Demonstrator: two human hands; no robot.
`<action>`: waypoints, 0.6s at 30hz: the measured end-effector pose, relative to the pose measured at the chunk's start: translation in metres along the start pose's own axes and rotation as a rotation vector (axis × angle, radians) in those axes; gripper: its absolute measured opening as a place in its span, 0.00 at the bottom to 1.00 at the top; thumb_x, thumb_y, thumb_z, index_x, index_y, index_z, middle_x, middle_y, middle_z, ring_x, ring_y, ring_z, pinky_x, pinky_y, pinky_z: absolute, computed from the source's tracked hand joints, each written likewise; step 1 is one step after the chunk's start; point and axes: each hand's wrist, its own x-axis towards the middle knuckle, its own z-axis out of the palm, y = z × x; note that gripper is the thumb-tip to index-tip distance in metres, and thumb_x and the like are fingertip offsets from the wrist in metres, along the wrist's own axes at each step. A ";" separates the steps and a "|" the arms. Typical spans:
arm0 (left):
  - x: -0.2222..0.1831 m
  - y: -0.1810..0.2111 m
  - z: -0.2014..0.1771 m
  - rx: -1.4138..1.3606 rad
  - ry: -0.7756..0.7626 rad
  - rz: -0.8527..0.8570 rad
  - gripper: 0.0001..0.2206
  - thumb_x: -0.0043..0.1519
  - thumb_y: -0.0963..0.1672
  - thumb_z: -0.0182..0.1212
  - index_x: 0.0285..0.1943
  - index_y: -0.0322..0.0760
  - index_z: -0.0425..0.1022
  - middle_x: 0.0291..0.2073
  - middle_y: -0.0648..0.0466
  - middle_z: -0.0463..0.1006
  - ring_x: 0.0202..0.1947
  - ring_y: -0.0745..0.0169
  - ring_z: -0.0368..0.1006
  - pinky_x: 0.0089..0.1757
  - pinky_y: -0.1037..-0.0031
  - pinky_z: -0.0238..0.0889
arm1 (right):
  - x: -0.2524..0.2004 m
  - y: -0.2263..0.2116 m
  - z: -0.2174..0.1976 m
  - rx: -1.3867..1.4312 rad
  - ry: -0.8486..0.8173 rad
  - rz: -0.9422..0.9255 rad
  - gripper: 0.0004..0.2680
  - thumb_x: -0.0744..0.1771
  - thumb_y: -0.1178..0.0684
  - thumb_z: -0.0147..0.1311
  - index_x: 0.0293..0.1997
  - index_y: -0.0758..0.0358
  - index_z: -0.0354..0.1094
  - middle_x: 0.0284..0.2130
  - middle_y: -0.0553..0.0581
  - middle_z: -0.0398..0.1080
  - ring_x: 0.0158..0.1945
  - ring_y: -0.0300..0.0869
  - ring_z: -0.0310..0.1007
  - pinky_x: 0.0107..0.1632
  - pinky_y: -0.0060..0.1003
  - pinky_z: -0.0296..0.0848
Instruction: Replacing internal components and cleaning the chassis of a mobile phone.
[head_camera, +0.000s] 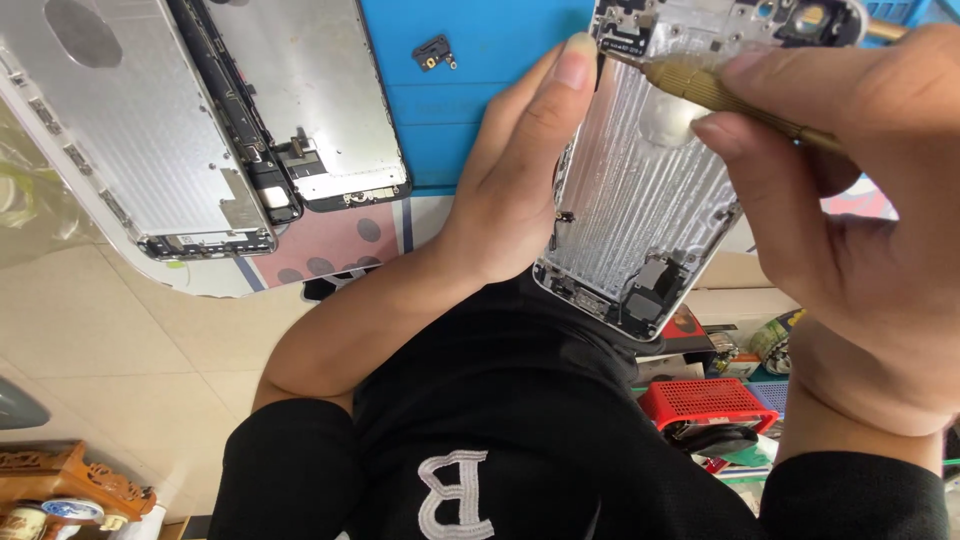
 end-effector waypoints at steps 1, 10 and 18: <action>0.000 -0.001 -0.001 -0.004 -0.014 0.000 0.20 0.83 0.51 0.45 0.67 0.27 0.68 0.52 0.53 0.73 0.53 0.69 0.66 0.58 0.77 0.58 | -0.002 -0.001 -0.001 0.042 0.028 0.046 0.07 0.72 0.62 0.62 0.55 0.71 0.71 0.40 0.61 0.72 0.33 0.39 0.66 0.37 0.27 0.62; 0.002 -0.006 -0.003 0.007 -0.014 0.007 0.21 0.84 0.50 0.44 0.66 0.25 0.70 0.54 0.51 0.74 0.54 0.68 0.67 0.61 0.77 0.56 | -0.026 -0.001 0.005 0.295 0.190 0.305 0.06 0.76 0.58 0.59 0.56 0.70 0.71 0.43 0.58 0.72 0.34 0.38 0.64 0.36 0.23 0.60; -0.003 0.000 -0.001 0.047 0.016 0.022 0.21 0.82 0.50 0.42 0.64 0.25 0.71 0.57 0.50 0.75 0.55 0.68 0.66 0.64 0.77 0.56 | -0.006 0.127 0.037 0.526 0.258 0.162 0.08 0.77 0.54 0.50 0.57 0.69 0.69 0.45 0.53 0.73 0.45 0.35 0.71 0.50 0.26 0.67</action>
